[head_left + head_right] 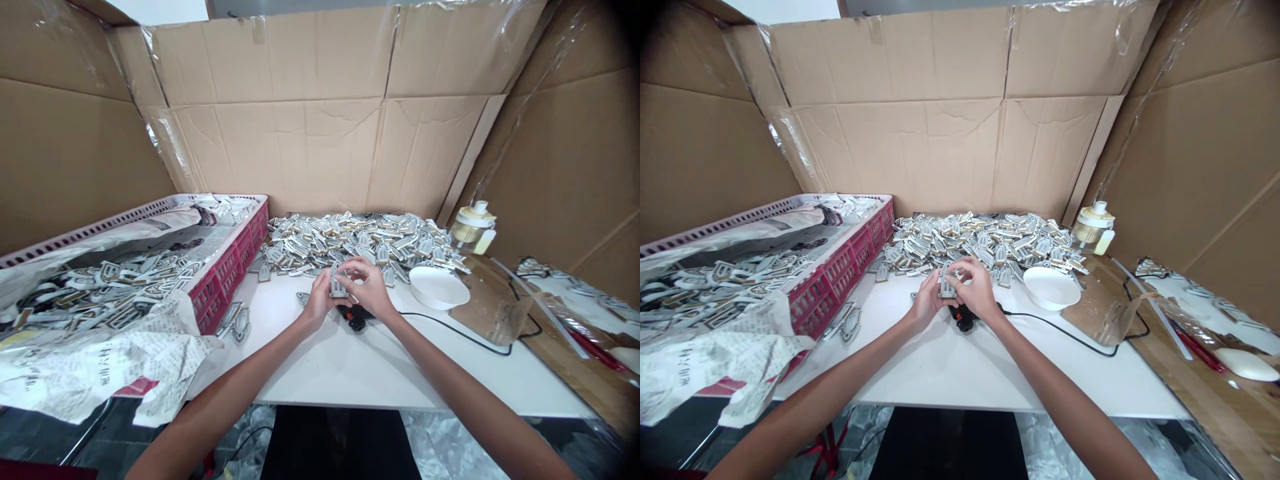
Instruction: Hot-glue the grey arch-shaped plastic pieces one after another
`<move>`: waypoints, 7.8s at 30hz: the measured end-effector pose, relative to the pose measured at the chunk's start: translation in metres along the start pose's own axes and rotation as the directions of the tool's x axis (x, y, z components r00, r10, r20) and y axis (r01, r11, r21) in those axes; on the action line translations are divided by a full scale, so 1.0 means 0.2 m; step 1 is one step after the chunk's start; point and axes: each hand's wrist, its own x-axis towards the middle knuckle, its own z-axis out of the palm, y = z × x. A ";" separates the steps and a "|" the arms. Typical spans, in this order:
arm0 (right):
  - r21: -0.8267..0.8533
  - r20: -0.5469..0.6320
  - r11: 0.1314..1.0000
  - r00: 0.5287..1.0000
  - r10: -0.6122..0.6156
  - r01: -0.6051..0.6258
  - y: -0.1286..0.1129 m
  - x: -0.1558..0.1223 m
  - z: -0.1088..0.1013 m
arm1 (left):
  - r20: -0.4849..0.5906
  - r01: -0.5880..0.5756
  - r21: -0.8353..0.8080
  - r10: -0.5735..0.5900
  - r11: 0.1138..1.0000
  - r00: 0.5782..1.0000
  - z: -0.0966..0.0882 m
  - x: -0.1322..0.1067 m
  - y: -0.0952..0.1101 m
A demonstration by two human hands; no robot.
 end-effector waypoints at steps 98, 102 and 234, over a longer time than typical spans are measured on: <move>-0.422 0.090 0.906 0.996 0.011 0.028 0.10 -0.29 -0.21 | -0.081 -0.044 0.284 0.070 0.958 0.994 0.00 -0.04 -0.08; -0.385 0.070 0.923 0.997 0.026 0.003 0.10 -0.29 -0.21 | -0.089 -0.039 0.288 0.067 0.957 0.994 0.00 -0.04 -0.08; -0.598 0.243 0.801 0.950 0.195 -0.012 0.09 -0.27 -0.25 | -0.065 -0.162 -0.006 0.161 0.987 0.985 -0.07 0.03 0.14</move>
